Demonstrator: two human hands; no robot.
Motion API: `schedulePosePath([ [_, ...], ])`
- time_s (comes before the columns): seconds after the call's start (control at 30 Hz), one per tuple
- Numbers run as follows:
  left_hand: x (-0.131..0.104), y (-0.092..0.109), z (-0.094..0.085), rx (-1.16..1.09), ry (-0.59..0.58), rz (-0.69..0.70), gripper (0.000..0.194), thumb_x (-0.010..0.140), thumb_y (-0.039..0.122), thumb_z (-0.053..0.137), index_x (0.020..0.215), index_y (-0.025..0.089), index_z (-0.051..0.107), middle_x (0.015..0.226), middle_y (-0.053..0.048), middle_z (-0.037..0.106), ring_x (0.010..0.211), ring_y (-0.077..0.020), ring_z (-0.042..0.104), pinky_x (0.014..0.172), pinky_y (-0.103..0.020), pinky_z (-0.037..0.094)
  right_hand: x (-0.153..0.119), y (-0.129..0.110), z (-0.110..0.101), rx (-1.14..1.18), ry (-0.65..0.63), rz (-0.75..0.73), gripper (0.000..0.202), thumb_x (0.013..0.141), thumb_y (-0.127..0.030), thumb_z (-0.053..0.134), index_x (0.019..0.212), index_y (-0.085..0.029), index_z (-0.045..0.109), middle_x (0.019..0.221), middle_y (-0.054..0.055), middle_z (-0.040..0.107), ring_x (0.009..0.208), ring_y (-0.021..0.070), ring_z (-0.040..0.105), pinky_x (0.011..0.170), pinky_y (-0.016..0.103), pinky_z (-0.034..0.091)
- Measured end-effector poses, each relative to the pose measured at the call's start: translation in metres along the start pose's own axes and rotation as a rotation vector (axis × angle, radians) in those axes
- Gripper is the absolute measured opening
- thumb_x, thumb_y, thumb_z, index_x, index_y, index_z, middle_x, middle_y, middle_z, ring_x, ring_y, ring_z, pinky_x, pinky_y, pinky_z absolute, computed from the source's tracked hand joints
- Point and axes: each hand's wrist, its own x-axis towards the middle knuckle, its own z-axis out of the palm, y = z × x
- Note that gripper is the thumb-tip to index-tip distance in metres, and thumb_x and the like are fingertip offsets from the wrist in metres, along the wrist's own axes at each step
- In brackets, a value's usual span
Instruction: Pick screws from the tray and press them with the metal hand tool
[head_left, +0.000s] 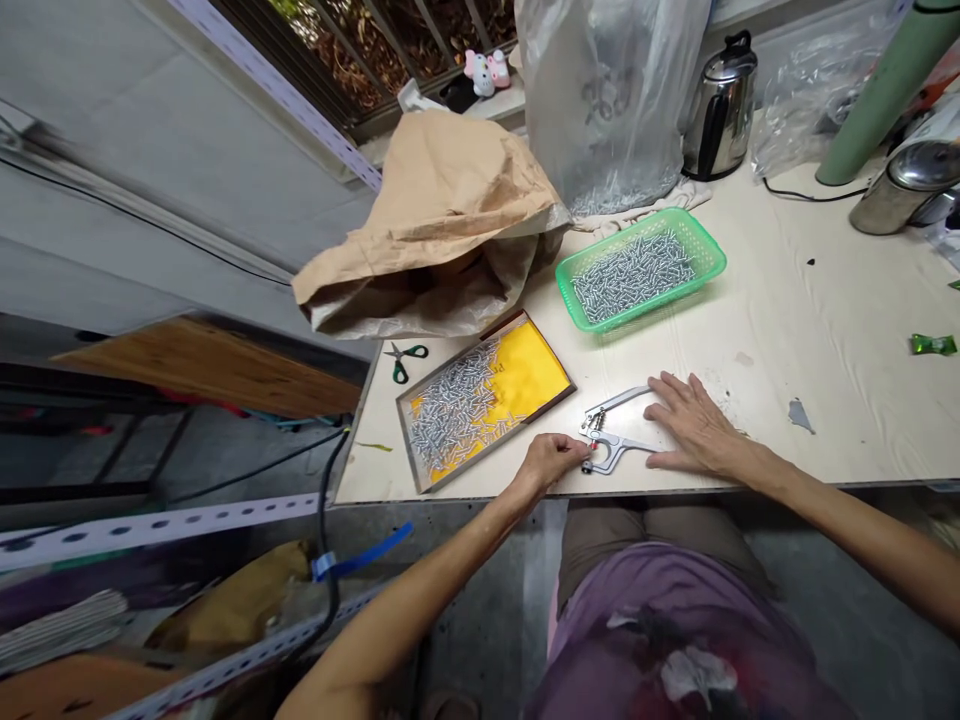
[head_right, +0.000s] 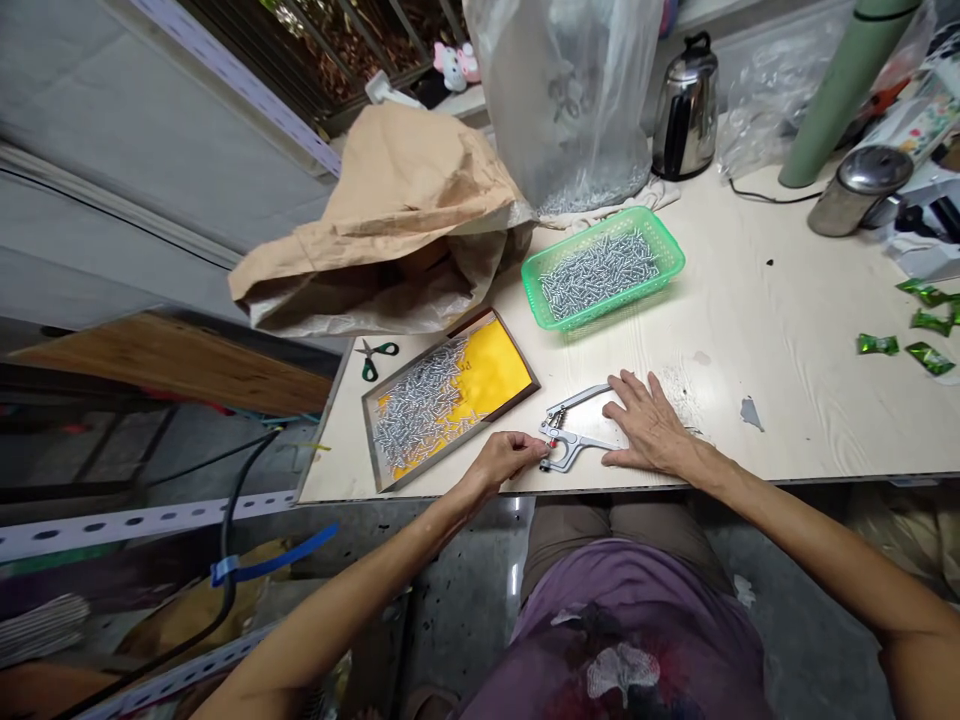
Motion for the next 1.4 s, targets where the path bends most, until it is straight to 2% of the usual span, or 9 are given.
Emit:
schedulePosePath([
  [0.17,0.001,0.003,0.001,0.023,-0.063,-0.091,0.036,0.064,0.043,0.076,0.074,0.009,0.069,0.039,0.009,0.040,0.035,-0.0033,0.027,0.037,-0.019,0.018,0.001,0.001,0.002,0.009,0.016,-0.001,0.058,0.069,-0.058,0.071,0.109,-0.018,0.058,0.146,0.018,0.038,0.139,0.0388,0.024,0.109,0.063,0.019],
  [0.37,0.004,0.011,-0.005,0.093,-0.152,-0.100,0.030,0.060,0.038,0.078,0.063,0.011,0.065,0.040,0.008,0.044,0.035,-0.0037,0.032,0.036,-0.018,0.024,0.001,0.002,-0.001,0.022,-0.007,-0.003,0.067,0.065,-0.061,0.072,0.114,-0.017,0.058,0.144,0.020,0.039,0.138,0.0420,0.024,0.107,0.065,0.021],
  [0.53,0.004,0.010,-0.006,0.135,-0.219,-0.147,0.031,0.057,0.038,0.081,0.064,0.011,0.067,0.040,0.007,0.046,0.037,-0.0045,0.038,0.037,-0.017,0.029,-0.003,0.004,0.000,0.079,0.003,-0.007,0.077,0.066,-0.062,0.070,0.126,-0.017,0.051,0.150,0.020,0.031,0.140,0.0384,0.022,0.108,0.059,0.028],
  [0.8,-0.006,0.008,0.001,-0.002,-0.167,-0.234,0.034,0.059,0.037,0.082,0.072,0.009,0.067,0.048,0.006,0.053,0.036,-0.0022,0.039,0.035,-0.015,0.029,-0.005,0.004,0.002,0.068,0.006,-0.002,0.079,0.066,-0.061,0.071,0.126,-0.014,0.050,0.148,0.022,0.034,0.141,0.0387,0.020,0.109,0.059,0.026],
  [1.1,-0.013,0.006,0.005,0.038,-0.224,-0.255,0.032,0.063,0.036,0.082,0.069,0.011,0.062,0.043,0.005,0.054,0.037,-0.0058,0.051,0.041,-0.016,0.043,-0.006,0.007,0.003,0.102,0.008,-0.035,0.072,0.072,-0.068,0.061,0.122,-0.017,0.054,0.148,0.017,0.035,0.140,0.0378,0.021,0.108,0.061,0.026],
  [1.17,-0.016,0.006,0.007,-0.010,-0.197,-0.268,0.031,0.063,0.033,0.082,0.071,0.010,0.063,0.047,0.004,0.057,0.041,-0.0065,0.054,0.043,-0.016,0.046,-0.004,0.009,0.002,0.103,0.014,-0.019,0.058,0.081,-0.060,0.055,0.121,-0.018,0.054,0.147,0.017,0.037,0.139,0.0356,0.026,0.108,0.058,0.029],
  [1.27,-0.021,0.008,0.011,-0.089,-0.149,-0.287,0.027,0.063,0.028,0.083,0.072,0.010,0.064,0.052,0.004,0.058,0.044,-0.0066,0.055,0.045,-0.018,0.049,0.001,0.013,0.001,0.097,0.032,0.019,0.033,0.091,-0.034,0.048,0.118,-0.017,0.055,0.142,0.015,0.044,0.133,0.0303,0.038,0.105,0.050,0.037],
  [1.33,-0.024,0.009,0.013,-0.111,-0.129,-0.300,0.025,0.065,0.026,0.082,0.071,0.010,0.064,0.052,0.004,0.057,0.044,-0.0064,0.054,0.044,-0.018,0.049,0.005,0.015,0.001,0.098,0.046,0.031,0.029,0.089,-0.021,0.045,0.117,-0.019,0.054,0.137,0.012,0.050,0.128,0.0283,0.044,0.101,0.048,0.041],
  [1.4,-0.026,0.010,0.014,-0.112,-0.119,-0.299,0.024,0.066,0.025,0.081,0.070,0.009,0.064,0.052,0.005,0.056,0.044,-0.0061,0.053,0.044,-0.018,0.049,0.008,0.016,0.001,0.103,0.059,0.049,0.032,0.088,-0.017,0.044,0.118,-0.022,0.053,0.132,0.010,0.055,0.124,0.0279,0.047,0.097,0.048,0.044],
])
